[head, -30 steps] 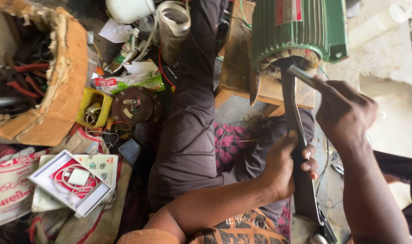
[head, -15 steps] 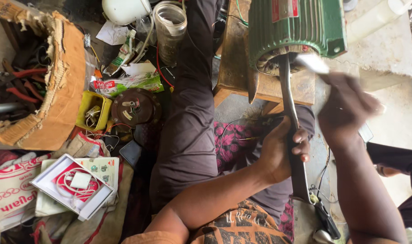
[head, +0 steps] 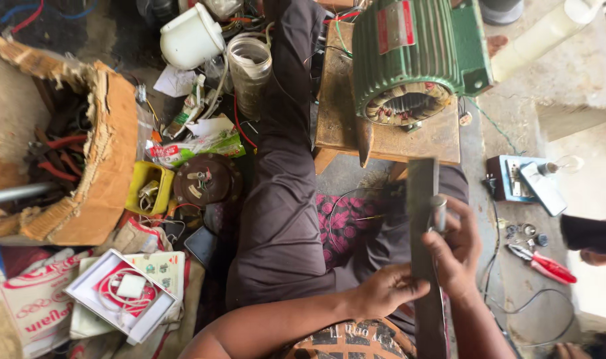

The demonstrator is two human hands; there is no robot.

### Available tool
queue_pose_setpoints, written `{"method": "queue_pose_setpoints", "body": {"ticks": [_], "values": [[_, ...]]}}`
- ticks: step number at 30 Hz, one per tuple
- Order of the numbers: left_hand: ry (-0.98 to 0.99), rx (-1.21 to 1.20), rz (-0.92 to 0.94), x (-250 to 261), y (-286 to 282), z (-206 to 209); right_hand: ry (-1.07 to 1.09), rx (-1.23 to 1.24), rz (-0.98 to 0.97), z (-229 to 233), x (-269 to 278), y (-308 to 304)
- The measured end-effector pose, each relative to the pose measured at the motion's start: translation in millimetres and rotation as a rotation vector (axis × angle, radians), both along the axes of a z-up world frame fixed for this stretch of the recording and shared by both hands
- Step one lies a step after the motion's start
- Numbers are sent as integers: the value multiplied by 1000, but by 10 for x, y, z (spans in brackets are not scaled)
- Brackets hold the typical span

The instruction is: The person uses a flat metal tool to scrape and clean the interior windings of a green electric motor placed on a small wooden stool. They repeatedly insert the tool into the motor opening and scrape along the inner surface, occasionally adjusting the motor's position.

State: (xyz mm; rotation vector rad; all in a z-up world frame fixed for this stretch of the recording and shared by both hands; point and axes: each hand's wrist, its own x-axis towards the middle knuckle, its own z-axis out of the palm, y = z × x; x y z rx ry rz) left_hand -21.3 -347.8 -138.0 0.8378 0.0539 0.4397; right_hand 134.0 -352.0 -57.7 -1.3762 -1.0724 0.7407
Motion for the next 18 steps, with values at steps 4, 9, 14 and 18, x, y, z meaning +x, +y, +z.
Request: {"method": "queue_pose_setpoints", "body": {"ticks": [4, 9, 14, 18], "values": [[265, 376, -100, -135, 141, -339, -94, -147, 39, -355, -73, -56], [493, 717, -224, -203, 380, -475, 93, -348, 144, -863, -81, -41], [712, 849, -304, -200, 562, -455, 41, -566, 141, -1218, -70, 121], [785, 862, -250, -193, 646, -430, -92, -634, 317, -1345, -51, 332]]}}
